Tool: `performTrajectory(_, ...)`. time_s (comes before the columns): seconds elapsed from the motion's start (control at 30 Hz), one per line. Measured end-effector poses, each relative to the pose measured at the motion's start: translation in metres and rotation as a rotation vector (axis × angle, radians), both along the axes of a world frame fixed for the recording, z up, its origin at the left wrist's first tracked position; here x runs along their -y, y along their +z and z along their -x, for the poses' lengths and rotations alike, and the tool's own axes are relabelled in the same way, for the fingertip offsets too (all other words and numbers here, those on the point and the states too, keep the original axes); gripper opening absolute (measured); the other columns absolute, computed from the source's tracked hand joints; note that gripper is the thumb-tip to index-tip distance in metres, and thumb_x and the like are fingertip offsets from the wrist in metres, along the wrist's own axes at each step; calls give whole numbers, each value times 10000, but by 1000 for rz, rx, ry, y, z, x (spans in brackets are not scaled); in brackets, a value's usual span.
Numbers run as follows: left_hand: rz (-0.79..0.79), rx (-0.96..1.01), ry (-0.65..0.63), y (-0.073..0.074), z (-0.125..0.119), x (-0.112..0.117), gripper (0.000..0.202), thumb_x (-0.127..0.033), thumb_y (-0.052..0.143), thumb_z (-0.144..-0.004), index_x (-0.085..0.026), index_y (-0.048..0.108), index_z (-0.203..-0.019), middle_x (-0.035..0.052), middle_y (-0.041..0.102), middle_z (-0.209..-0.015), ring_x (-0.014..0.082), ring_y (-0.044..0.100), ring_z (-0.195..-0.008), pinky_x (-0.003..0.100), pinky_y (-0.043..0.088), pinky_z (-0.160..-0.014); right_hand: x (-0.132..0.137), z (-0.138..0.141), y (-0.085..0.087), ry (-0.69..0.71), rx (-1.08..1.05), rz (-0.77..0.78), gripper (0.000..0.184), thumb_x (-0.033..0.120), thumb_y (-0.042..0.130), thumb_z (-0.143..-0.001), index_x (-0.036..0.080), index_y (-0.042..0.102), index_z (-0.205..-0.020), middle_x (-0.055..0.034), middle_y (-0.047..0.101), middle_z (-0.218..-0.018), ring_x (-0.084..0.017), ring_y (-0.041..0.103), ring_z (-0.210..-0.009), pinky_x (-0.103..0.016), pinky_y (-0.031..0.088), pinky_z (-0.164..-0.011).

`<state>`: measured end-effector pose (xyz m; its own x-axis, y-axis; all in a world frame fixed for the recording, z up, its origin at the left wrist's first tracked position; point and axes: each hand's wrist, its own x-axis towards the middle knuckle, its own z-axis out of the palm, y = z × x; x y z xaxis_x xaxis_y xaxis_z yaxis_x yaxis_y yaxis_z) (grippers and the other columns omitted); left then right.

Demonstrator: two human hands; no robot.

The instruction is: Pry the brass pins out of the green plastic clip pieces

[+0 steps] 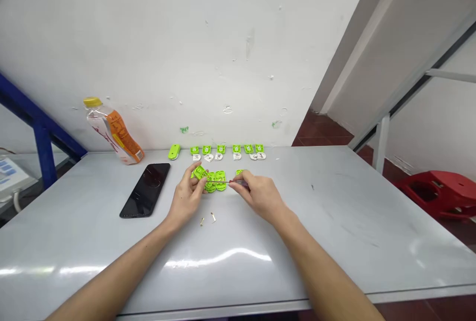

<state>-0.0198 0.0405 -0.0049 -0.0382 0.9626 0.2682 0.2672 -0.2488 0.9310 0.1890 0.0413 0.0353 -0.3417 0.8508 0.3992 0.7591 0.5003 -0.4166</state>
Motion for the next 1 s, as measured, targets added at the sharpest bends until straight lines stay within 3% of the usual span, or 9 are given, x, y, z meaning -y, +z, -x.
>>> performTrajectory(0.1,4,-20,-20,0,-2,1,495,-343,483,-878,-199,385,-1341,-51,439,-578,127,517,-540,245,463,-589,-2,-1,0,-114,71,-26,314,468,450,-883,211,605,-790,-18,659,-589,-182,625,-537,-272,425,-519)
performTrajectory(0.23,-7,-124,11,0,-2,2,478,-340,452,-894,-209,374,-1347,-60,395,-558,128,480,-518,245,434,-571,1,-2,3,75,-54,64,245,365,482,-884,214,510,-1075,-37,710,-864,-157,660,-679,-254,474,-589)
performTrajectory(0.33,-25,-160,35,0,-1,3,483,-339,451,-894,-205,370,-1351,-55,415,-561,132,478,-513,244,408,-559,1,-2,2,72,-60,27,172,366,459,-898,219,547,-909,-34,712,-827,-155,657,-666,-249,468,-579)
performTrajectory(0.47,-49,-191,36,0,-3,4,481,-329,449,-895,-206,371,-1354,-55,425,-561,136,489,-521,244,393,-571,-2,-2,0,-136,74,-69,382,504,436,-881,212,564,-669,-17,624,-525,-169,600,-496,-258,400,-483)
performTrajectory(0.53,-50,-198,41,0,-4,4,481,-326,442,-897,-199,364,-1354,-54,431,-565,136,491,-519,247,401,-574,-1,-3,1,-88,53,-18,306,490,470,-867,216,596,-817,-18,659,-607,-168,614,-532,-259,418,-501)
performTrajectory(0.63,-48,-212,56,0,-3,4,479,-326,432,-899,-199,356,-1354,-56,423,-564,136,488,-515,249,409,-566,1,-3,4,104,-67,73,249,372,496,-879,227,518,-1080,-40,699,-916,-154,657,-726,-251,473,-610)
performTrajectory(0.73,-56,-243,68,-1,-2,3,473,-322,421,-903,-203,352,-1356,-55,418,-568,136,485,-516,249,406,-562,1,-4,4,103,-40,32,161,346,467,-903,222,569,-910,-30,701,-846,-152,642,-705,-251,456,-619)
performTrajectory(0.87,-64,-248,63,-1,-1,2,463,-322,420,-903,-208,360,-1348,-47,446,-588,140,498,-528,251,402,-571,-3,-2,-1,-64,123,-100,363,467,444,-893,213,563,-662,-12,612,-551,-161,552,-516,-261,364,-522)
performTrajectory(1.0,-67,-251,62,-3,-1,2,453,-316,426,-897,-199,379,-1332,-52,425,-578,139,492,-523,244,385,-565,-2,1,-2,-113,140,-63,434,485,403,-901,215,535,-588,5,544,-473,-142,497,-452,-250,297,-473)
